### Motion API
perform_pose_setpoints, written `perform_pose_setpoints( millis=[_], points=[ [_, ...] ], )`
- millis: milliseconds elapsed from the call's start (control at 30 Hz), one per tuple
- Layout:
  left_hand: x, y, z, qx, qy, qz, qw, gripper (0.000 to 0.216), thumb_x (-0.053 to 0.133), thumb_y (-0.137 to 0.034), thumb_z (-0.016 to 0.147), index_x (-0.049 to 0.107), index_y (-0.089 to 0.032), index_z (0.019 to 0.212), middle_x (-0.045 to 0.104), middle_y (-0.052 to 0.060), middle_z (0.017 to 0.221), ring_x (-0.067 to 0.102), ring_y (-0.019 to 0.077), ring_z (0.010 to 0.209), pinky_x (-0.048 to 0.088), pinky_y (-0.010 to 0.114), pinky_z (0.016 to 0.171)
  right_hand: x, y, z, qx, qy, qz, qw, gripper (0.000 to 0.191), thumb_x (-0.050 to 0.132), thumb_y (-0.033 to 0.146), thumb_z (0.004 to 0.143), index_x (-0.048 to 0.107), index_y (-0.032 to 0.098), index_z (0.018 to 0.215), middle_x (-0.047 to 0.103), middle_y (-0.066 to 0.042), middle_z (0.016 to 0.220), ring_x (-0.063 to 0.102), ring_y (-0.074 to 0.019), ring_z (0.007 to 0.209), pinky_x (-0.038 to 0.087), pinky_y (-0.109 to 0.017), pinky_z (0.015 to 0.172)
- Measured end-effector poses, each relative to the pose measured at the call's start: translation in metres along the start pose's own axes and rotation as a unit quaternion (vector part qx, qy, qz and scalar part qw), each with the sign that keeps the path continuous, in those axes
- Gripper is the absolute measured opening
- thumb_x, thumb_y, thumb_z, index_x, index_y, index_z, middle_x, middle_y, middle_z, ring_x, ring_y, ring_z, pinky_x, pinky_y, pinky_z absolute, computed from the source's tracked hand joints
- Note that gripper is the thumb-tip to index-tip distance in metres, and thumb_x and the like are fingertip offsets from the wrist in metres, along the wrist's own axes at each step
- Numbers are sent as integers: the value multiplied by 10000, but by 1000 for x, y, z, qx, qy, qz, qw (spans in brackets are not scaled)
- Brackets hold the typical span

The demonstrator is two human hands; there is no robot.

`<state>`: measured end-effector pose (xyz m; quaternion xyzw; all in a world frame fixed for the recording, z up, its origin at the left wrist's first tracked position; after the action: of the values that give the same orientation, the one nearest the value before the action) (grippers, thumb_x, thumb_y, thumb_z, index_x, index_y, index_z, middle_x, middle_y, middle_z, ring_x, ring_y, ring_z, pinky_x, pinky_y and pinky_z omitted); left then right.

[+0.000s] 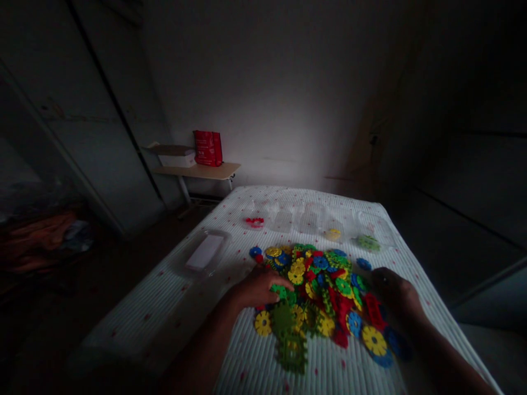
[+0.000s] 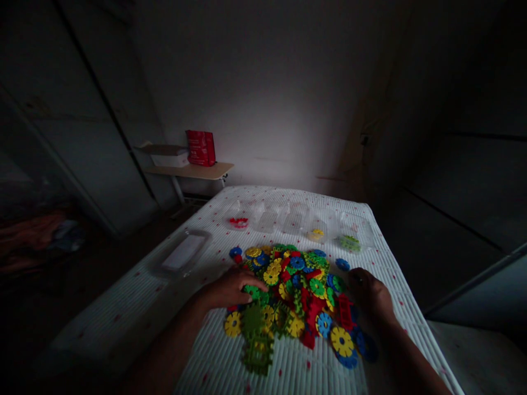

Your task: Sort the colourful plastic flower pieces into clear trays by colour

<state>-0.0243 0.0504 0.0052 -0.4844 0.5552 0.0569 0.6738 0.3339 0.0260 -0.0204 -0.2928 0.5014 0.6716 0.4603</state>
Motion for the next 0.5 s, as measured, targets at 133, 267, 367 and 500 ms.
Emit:
perform_pose_setpoints(
  millis=[133, 267, 367, 500],
  points=[
    [0, 1, -1, -5, -9, -17, 1000, 503, 574, -90, 661, 649, -326, 1099, 691, -37, 1050, 583, 163, 970, 333, 286, 965, 2, -3, -1, 33, 4, 25, 999, 268, 445, 401, 772, 632, 214, 815, 681, -45, 791, 611, -160, 651, 412, -226, 547],
    [2, 3, 0, 2, -10, -16, 1000, 546, 570, -89, 661, 622, -338, 1144, 662, -35, 1136, 564, 168, 1032, 326, 296, 986, 2, -3, -1, 55, 2, 37, 998, 258, 453, 400, 763, 627, 221, 826, 680, -42, 775, 613, -164, 630, 416, -235, 545],
    [3, 3, 2, 11, 18, 9, 1000, 540, 559, -78, 663, 635, -345, 1126, 676, -20, 1103, 589, 167, 962, 347, 302, 963, 0, -2, 0, 40, -1, 24, 999, 218, 486, 360, 726, 647, 225, 787, 690, -57, 785, 621, -180, 661, 414, -243, 548],
    [1, -5, 6, 41, 38, 55, 997, 595, 541, -42, 649, 625, -386, 1127, 696, -20, 1043, 602, 176, 920, 346, 323, 952, 0, -2, 1, 44, 0, 10, 999, 213, 484, 340, 719, 654, 226, 774, 691, -54, 787, 625, -185, 668, 410, -247, 535]
  ],
)
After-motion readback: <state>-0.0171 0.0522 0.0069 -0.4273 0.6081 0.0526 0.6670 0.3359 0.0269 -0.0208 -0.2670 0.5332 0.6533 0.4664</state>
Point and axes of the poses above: each hand's wrist, its own z-axis towards the middle knuckle, its own x-axis out of the palm, y = z × x, the point moved 3 cm from there along z, towards the middle knuckle
